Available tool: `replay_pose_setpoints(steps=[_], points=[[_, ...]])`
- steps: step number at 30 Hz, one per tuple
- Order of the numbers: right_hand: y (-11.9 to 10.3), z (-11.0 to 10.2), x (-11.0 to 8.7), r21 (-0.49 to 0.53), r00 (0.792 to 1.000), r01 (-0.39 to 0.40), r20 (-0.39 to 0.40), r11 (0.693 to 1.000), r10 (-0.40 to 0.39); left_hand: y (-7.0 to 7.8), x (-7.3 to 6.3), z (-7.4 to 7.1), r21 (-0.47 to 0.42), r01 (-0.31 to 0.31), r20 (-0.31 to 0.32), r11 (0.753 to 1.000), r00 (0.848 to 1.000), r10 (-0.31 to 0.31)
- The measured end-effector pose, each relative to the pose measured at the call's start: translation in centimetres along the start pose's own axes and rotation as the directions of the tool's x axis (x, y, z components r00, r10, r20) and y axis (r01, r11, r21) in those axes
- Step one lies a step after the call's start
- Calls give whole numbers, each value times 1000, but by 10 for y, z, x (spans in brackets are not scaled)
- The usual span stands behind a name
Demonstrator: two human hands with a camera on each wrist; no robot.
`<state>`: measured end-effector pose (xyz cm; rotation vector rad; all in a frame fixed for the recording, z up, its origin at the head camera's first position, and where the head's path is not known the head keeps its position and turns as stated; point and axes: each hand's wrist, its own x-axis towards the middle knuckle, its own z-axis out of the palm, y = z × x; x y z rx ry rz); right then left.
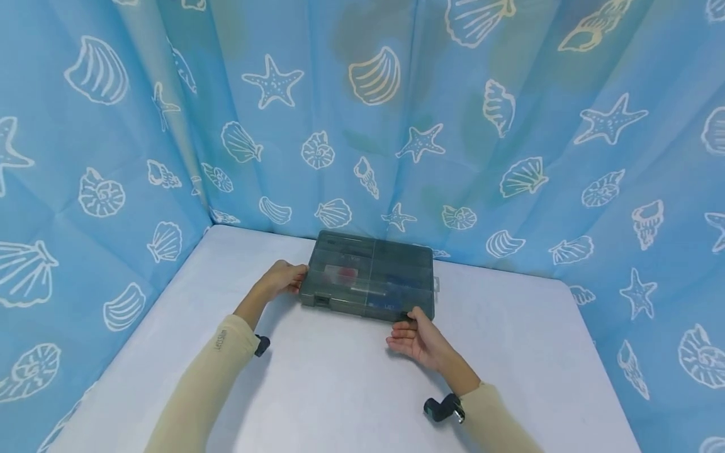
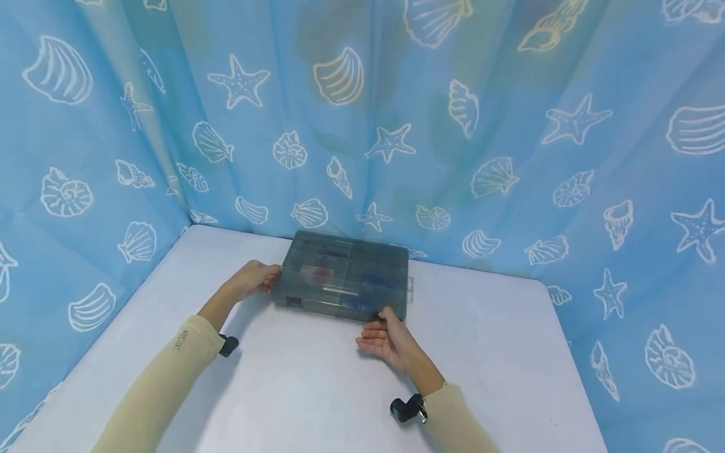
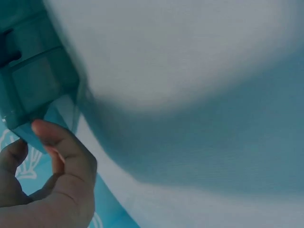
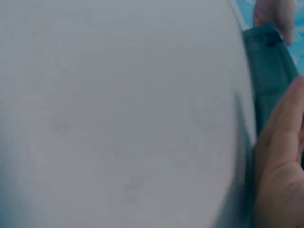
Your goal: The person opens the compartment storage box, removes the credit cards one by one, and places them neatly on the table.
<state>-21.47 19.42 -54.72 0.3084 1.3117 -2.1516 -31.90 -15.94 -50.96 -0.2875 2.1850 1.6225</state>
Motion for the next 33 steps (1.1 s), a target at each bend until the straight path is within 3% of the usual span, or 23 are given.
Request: replay_pose_setpoints(steps=[7,11,14,19,25,33], points=[[-7,6,-2,1,998,-66,-13,998,66,8,-2,0,57,13,-16,998,1000,-12],[-8,8,2,25,998,-64,-9,998,64,10,-1,-2,92,7,-44,996,999,-3],[-5,9,5,108,999,-37,-26,993,40,11,0,-2,124,13,-69,992,998,-4],[2,13,5,235,995,15,-95,972,7,11,-1,1,138,28,-58,990,998,-20],[2,15,5,213,992,44,-122,976,-18,12,-4,4,181,9,-70,983,998,4],[8,17,7,141,997,-16,-73,990,26,11,-3,4,209,-5,-91,978,996,24]])
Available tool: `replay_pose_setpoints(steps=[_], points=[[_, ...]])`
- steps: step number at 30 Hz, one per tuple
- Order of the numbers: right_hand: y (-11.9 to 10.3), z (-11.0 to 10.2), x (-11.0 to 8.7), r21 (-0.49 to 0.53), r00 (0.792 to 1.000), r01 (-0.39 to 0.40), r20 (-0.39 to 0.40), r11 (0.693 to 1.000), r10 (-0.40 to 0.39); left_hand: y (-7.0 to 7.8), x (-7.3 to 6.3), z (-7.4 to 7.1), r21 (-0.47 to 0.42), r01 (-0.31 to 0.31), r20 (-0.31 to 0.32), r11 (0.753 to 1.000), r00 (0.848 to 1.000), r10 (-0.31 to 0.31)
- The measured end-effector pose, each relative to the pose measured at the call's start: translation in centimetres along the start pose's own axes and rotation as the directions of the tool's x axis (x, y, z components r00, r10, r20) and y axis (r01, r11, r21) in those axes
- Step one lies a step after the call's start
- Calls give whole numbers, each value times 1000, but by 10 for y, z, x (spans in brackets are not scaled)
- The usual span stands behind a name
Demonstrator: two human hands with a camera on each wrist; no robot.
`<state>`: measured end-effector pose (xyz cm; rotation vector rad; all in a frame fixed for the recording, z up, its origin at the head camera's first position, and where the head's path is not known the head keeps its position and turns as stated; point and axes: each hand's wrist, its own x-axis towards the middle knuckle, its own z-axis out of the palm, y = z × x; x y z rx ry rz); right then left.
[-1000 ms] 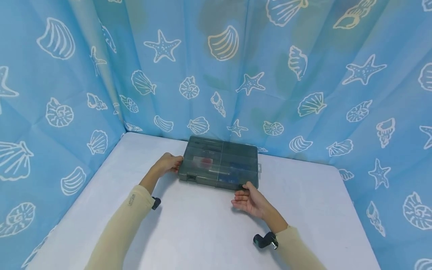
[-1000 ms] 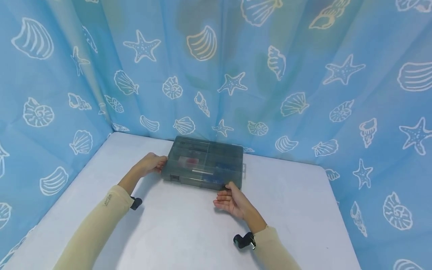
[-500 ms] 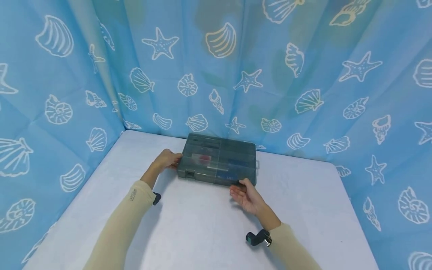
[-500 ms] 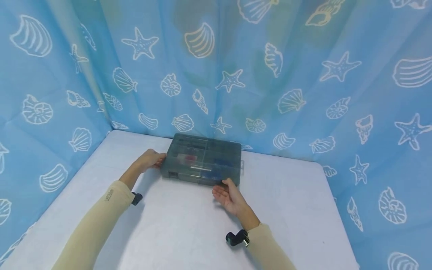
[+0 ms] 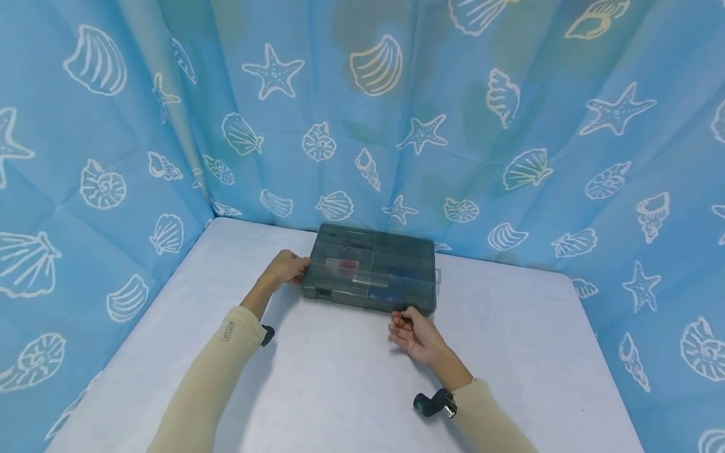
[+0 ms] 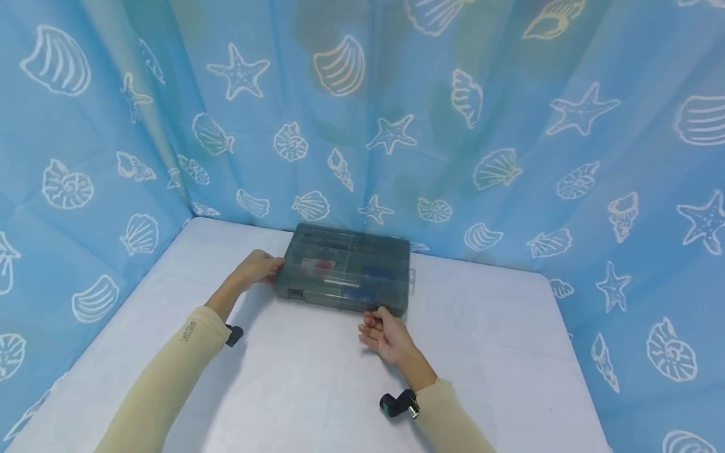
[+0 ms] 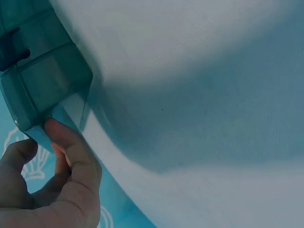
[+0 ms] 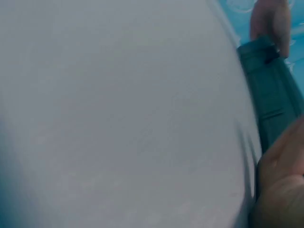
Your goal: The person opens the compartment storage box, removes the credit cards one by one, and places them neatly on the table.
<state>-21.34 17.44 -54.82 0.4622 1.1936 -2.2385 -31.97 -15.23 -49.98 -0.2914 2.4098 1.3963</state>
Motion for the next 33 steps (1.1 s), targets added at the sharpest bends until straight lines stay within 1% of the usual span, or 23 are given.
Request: replay_pose_setpoints(steps=[2,4,7,9,11,15,19,24,28,30,33], points=[[2,3,0,36,999,-33,16,999,33,0,2,-2,-3,-3,-6,1000,1000,3],[5,9,2,56,996,-76,54,996,73,-1,3,-4,-3,-7,-12,1000,1000,7],[16,29,8,24,989,-118,89,993,115,-4,4,-6,-9,0,-14,1000,1000,0],[25,49,17,-23,987,-116,108,993,117,-5,4,-6,-12,7,-18,1000,1000,-7],[32,71,27,-40,988,-100,110,994,104,-5,4,-5,-18,16,-23,1000,1000,-16],[40,108,49,25,991,-98,94,995,95,-3,2,-3,-30,13,-24,999,1000,-14],[44,132,64,99,995,-94,54,991,89,-2,1,-1,-43,-11,-6,999,1000,11],[49,145,76,110,998,-45,39,993,41,-1,-1,-2,-59,-32,-9,998,999,32],[60,145,79,56,1000,-25,15,998,24,-4,-1,-2,-60,-24,-18,998,1000,23],[64,143,79,34,999,-37,11,999,37,-5,-1,-1,-61,-20,-19,998,1000,19],[60,138,72,-19,995,-92,47,996,92,-7,0,-1,-63,-16,-21,998,1000,15]])
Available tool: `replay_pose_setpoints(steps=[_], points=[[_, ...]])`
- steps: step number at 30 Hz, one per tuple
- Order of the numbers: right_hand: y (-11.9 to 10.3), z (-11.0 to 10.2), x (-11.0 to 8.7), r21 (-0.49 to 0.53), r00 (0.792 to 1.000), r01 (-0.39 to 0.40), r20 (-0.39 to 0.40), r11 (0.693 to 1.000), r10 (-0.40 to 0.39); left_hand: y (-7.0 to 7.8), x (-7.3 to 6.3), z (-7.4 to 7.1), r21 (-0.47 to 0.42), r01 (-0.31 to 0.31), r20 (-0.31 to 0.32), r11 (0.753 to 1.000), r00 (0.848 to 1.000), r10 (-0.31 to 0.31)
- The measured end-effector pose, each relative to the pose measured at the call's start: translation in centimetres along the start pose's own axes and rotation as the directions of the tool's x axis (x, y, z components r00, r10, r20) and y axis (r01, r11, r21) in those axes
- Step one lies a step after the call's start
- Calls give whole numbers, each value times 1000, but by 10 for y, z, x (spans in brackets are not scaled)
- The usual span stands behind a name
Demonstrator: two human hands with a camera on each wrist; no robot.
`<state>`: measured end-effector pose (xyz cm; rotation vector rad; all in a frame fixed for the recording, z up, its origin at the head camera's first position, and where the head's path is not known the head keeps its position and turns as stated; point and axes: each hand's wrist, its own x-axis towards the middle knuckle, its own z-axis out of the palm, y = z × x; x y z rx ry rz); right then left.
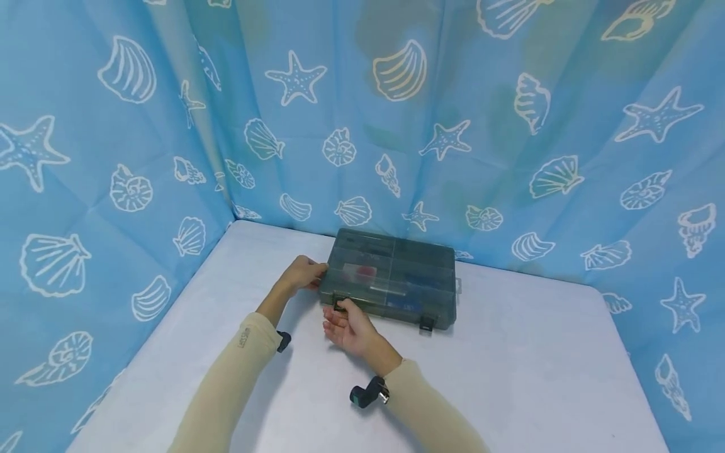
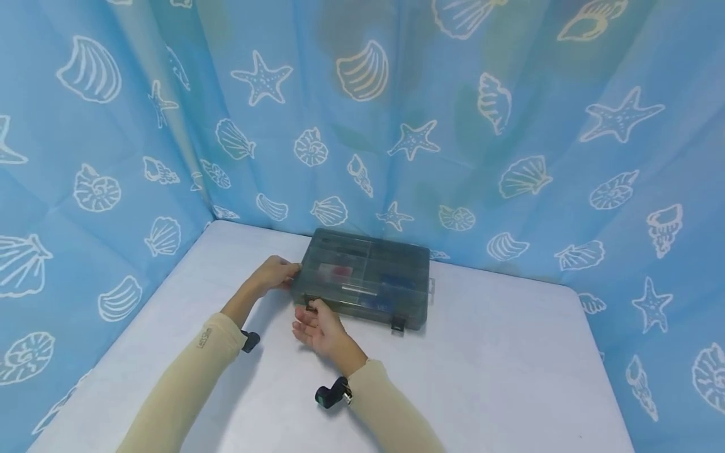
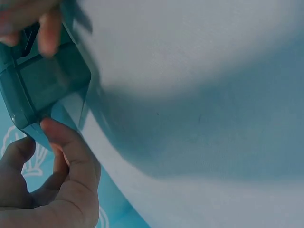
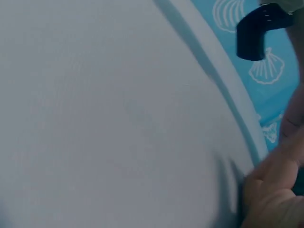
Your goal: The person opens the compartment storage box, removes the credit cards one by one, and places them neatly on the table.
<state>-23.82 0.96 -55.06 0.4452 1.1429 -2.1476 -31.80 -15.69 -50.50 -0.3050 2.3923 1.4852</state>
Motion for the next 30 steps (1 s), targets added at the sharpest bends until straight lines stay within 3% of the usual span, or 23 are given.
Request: replay_pose_setpoints(steps=[2,4,5,6,7,9,11,12,13,14,15,16,19,22,27,30], points=[[-12,-8,-13,-95,998,-22,54,995,28,2,1,2,-5,-8,0,1000,1000,8],[-29,-17,-30,-263,994,9,111,965,21,2,2,2,-16,-8,-2,1000,1000,8],[-38,-21,-39,-372,990,60,141,926,-7,2,1,1,-18,-8,-4,1000,1000,8],[-48,-28,-49,-478,984,132,172,868,-55,0,0,0,-13,-16,-3,1000,1000,16],[-58,-34,-59,-577,974,208,193,790,-116,-1,-1,-1,-6,-30,-2,1000,1000,29],[-77,-50,-77,-736,937,339,209,586,-279,-5,-4,-2,4,-72,4,997,997,72],[-93,-72,-93,-858,859,387,203,337,-470,-10,-8,-2,10,-135,5,991,991,135],[-100,-83,-100,-901,814,364,184,237,-551,-12,-9,-2,13,-172,3,985,985,172],[-105,-95,-106,-934,771,322,161,157,-616,-14,-11,-1,16,-208,-1,978,978,208],[-109,-106,-111,-957,734,271,137,102,-665,-16,-13,0,25,-245,-8,969,969,246],[-111,-116,-115,-974,709,217,111,66,-697,-17,-15,1,40,-274,-20,961,961,274],[-111,-126,-119,-983,699,174,84,55,-710,-19,-17,2,49,-293,-37,955,955,295],[-104,-144,-126,-988,730,121,23,96,-683,-22,-23,4,128,-326,-93,936,936,339],[-97,-149,-130,-980,752,130,-2,152,-659,-22,-28,5,184,-320,-137,929,928,347],[-102,-141,-141,-943,773,162,-63,292,-632,-11,-39,6,234,-299,-137,925,932,336],[-116,-131,-152,-898,785,204,-88,391,-613,4,-44,2,211,-320,-169,923,919,357]])
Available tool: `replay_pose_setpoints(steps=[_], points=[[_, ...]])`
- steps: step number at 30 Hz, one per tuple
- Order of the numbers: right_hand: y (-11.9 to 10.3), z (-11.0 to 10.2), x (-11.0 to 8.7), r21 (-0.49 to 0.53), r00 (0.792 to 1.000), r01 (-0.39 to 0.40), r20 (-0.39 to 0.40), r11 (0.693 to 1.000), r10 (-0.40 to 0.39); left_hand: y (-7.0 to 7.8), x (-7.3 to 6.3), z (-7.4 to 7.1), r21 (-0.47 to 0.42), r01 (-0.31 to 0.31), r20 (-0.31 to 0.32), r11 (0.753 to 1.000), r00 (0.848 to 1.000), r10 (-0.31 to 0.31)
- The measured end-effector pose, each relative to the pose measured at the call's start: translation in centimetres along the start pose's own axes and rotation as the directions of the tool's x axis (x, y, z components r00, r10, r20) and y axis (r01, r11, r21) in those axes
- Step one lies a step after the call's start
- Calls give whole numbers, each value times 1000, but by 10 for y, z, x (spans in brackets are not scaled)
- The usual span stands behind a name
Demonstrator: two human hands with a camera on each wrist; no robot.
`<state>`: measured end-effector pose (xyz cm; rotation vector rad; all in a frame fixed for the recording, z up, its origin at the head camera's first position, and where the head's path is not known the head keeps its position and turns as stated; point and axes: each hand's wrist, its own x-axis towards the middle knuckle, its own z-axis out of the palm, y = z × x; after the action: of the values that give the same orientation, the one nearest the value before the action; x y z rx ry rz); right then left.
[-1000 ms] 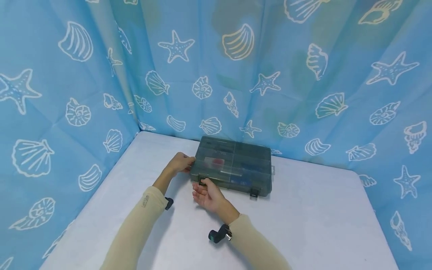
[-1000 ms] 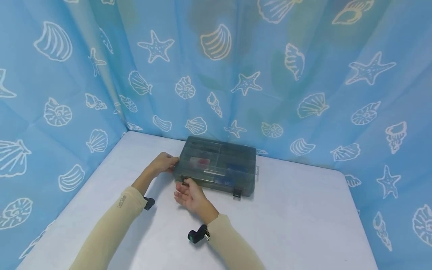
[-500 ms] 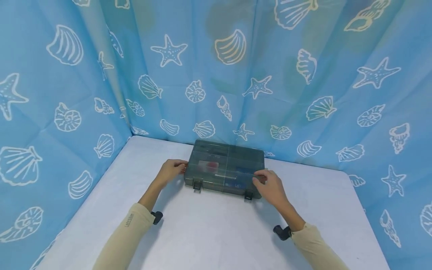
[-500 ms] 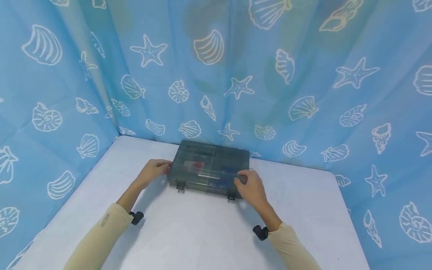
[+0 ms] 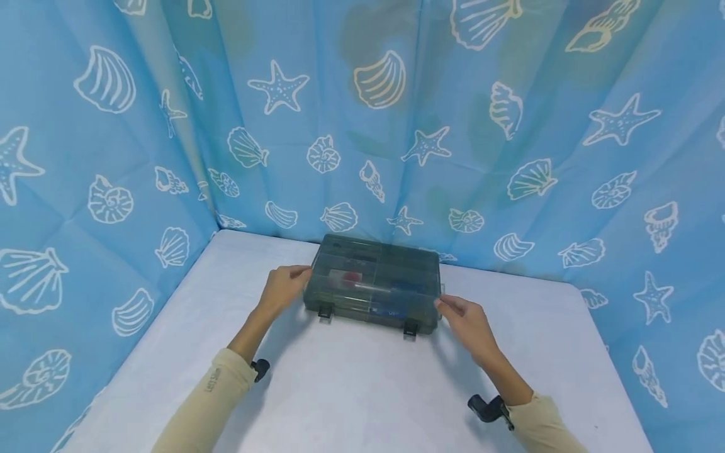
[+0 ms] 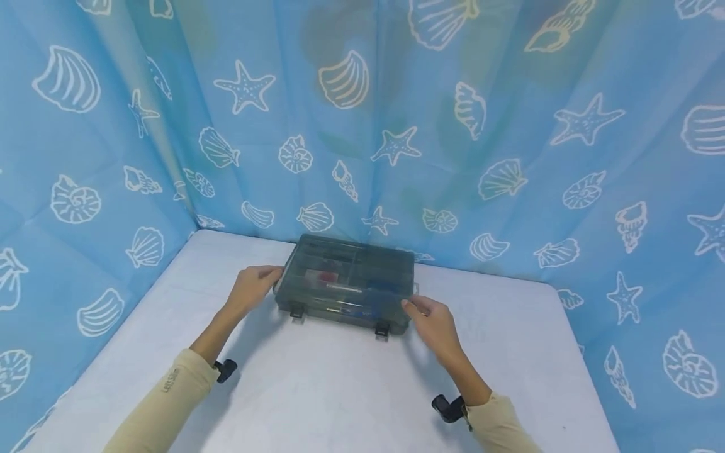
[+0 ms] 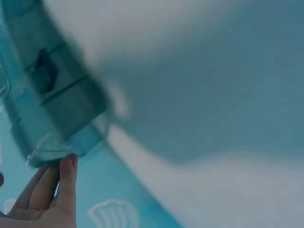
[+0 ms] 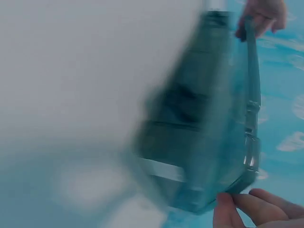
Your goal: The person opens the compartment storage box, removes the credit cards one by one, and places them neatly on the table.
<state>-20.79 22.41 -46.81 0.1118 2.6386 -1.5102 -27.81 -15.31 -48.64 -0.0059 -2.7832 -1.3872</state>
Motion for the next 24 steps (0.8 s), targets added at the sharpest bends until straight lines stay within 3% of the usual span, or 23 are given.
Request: replay_pose_setpoints(steps=[2,4,6,9,10,11,16,20,22,24], points=[[-14,-9,1,77,1000,24,-20,997,-22,9,4,-7,-75,-40,-37,996,999,38],[-28,-18,8,195,996,78,-63,978,-67,20,12,-15,-229,-75,-51,971,997,65],[-42,-26,21,347,989,141,-99,927,-113,32,22,-21,-404,-108,-46,909,994,98],[-56,-34,49,540,977,213,-129,815,-170,46,42,-23,-587,-116,-4,801,990,141],[-60,-36,58,586,976,219,-128,780,-177,49,48,-22,-613,-117,6,781,988,153],[-63,-37,67,602,973,228,-125,765,-192,51,54,-21,-624,-112,20,774,987,159],[-66,-44,103,584,966,251,-109,772,-233,57,84,-14,-613,-69,78,787,986,148],[-62,-49,122,590,961,254,-64,766,-269,62,98,-13,-605,-45,121,795,981,148],[-60,-51,125,573,964,242,-48,783,-263,61,100,-13,-600,-22,145,800,980,136],[-56,-52,126,524,975,208,-43,826,-218,57,99,-13,-569,12,171,823,980,104]])
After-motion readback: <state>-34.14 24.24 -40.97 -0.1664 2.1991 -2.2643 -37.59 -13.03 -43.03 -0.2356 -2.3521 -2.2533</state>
